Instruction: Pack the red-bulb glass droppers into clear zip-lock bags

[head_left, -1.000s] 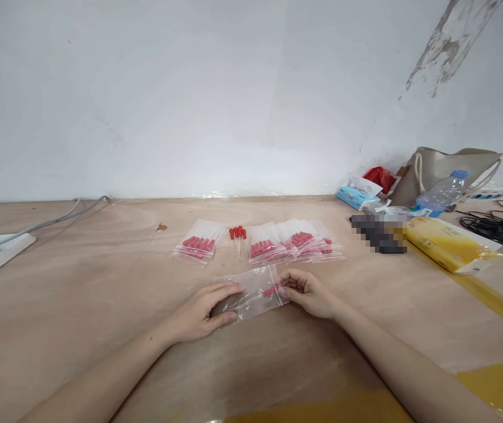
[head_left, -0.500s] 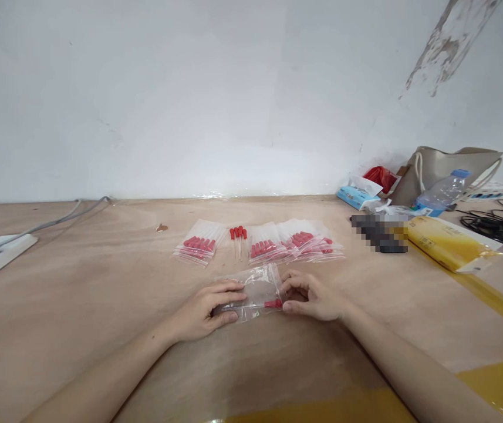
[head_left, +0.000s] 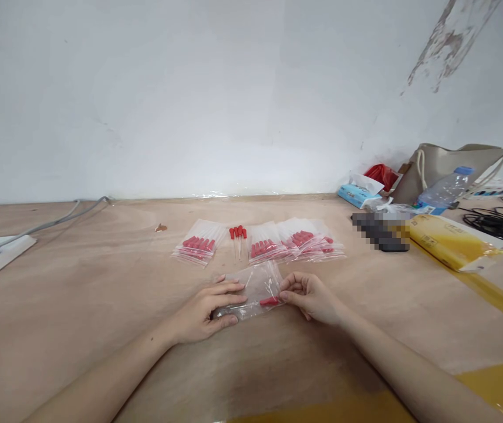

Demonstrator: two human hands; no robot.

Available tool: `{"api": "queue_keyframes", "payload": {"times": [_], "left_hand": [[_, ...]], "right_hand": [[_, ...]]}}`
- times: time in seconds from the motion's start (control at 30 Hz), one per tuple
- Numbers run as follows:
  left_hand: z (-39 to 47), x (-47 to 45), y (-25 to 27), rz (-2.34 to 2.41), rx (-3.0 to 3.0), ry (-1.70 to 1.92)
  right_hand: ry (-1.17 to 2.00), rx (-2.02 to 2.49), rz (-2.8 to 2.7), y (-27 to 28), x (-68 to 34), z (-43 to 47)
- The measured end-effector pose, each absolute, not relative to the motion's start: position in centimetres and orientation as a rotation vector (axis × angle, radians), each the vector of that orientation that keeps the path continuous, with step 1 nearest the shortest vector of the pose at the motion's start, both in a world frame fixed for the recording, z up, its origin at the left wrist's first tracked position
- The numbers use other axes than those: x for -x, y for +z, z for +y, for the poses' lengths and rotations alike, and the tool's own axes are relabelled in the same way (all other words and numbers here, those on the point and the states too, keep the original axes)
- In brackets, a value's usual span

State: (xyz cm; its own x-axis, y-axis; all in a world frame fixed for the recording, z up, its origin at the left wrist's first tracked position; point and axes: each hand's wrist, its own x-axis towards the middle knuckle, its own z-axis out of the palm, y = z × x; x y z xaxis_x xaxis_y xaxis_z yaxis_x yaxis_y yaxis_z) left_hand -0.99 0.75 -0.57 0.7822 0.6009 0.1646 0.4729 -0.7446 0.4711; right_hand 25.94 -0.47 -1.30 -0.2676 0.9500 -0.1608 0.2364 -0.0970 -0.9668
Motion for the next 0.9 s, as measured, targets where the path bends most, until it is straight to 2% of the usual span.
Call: {"api": "queue_keyframes", "payload": {"times": [0.1, 0.27, 0.37, 0.63, 0.9], "left_hand": [[0.9, 1.0, -0.6, 0.794, -2.580, 0.418], [0.9, 0.9, -0.4, 0.806, -2.572, 0.409], [1.0, 0.8, -0.4, 0.816, -2.562, 0.416], [1.0, 0.8, -0.5, 0.810, -2.554, 0.411], [0.9, 0.7, -0.5, 0.774, -2.551, 0.423]], "right_hand": [[1.310, 1.352, -1.584, -1.0, -26.3, 0.0], [0.702, 1.347, -1.827, 1.0, -25.4, 2.2], [0.552, 1.380, -1.919, 1.8, -23.1, 4.5], [0.456, 1.711, -1.820, 1.7, -15.8, 11.7], [0.530, 1.791, -1.825, 1.6, -14.7, 12.9]]}}
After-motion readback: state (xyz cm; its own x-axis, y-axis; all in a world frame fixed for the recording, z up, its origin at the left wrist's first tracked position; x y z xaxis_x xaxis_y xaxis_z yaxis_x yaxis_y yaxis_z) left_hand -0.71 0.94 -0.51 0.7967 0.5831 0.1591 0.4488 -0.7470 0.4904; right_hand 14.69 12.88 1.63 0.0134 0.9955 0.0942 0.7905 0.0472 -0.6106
